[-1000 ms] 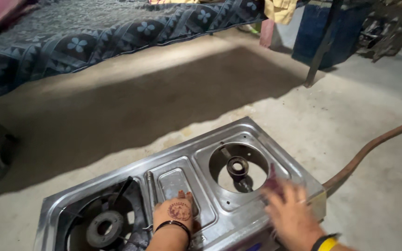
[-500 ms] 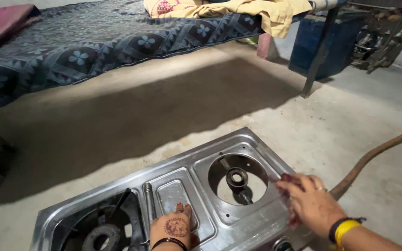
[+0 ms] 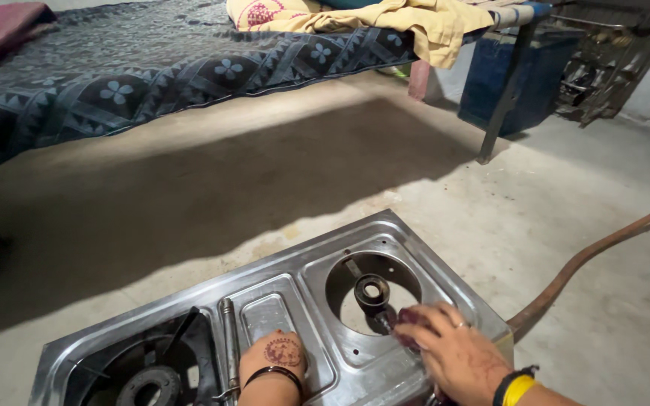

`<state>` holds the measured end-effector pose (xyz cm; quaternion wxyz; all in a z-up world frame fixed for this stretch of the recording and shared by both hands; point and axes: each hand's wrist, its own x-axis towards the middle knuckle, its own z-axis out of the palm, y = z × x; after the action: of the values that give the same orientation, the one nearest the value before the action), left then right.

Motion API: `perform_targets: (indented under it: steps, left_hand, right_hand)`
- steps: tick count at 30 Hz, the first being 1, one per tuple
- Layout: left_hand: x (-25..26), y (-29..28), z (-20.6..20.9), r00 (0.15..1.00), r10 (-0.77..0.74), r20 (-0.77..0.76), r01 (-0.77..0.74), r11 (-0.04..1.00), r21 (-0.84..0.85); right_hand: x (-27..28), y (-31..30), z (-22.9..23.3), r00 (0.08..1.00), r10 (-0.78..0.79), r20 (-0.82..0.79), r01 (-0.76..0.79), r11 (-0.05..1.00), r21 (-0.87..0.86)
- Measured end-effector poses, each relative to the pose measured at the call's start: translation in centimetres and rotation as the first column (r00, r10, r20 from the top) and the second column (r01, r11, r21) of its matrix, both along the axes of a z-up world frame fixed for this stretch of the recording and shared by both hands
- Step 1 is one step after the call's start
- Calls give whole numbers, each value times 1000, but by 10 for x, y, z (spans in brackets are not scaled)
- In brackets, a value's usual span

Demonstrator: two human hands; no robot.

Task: The person wipes a two-burner gas stovetop with a dark cloth, repeatedly dipping the cloth into a small container of liquid and scrubbing the burner grates and surrounding surface. The person handles the grates and the cloth throughout the clip.

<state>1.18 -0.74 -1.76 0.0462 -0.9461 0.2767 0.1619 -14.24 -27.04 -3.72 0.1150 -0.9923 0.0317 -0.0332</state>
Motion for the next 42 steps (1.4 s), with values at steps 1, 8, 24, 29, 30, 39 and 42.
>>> perform_targets:
  steps: [1, 8, 24, 29, 30, 39, 42]
  left_hand:
    - [1, 1, 1, 1000, 1, 2, -1, 1000, 5]
    - [2, 5, 4, 1000, 2, -7, -2, 1000, 10]
    - [2, 20, -4, 999, 18, -37, -19, 999, -27]
    - [2, 19, -4, 999, 30, -27, -32, 999, -44]
    - [1, 17, -4, 999, 33, -23, -34, 998, -53]
    - [15, 23, 18, 979, 176, -106, -200, 934, -297]
    - [18, 26, 18, 934, 285, -213, -355, 715, -602]
  right_hand:
    - [2, -5, 2, 997, -49, -67, 47, 998, -29]
    - [39, -48, -1, 930, -288, -229, 241, 946, -215]
    - [20, -16, -68, 939, -107, 328, 180, 963, -200]
    - [32, 51, -124, 894, 98, 436, -49, 991, -122]
    - [41, 69, -133, 788, 232, 570, -113, 965, -237]
    - [55, 112, -13, 909, 335, 248, -417, 746, 520]
    - [62, 118, 44, 934, 155, 321, -301, 827, 476]
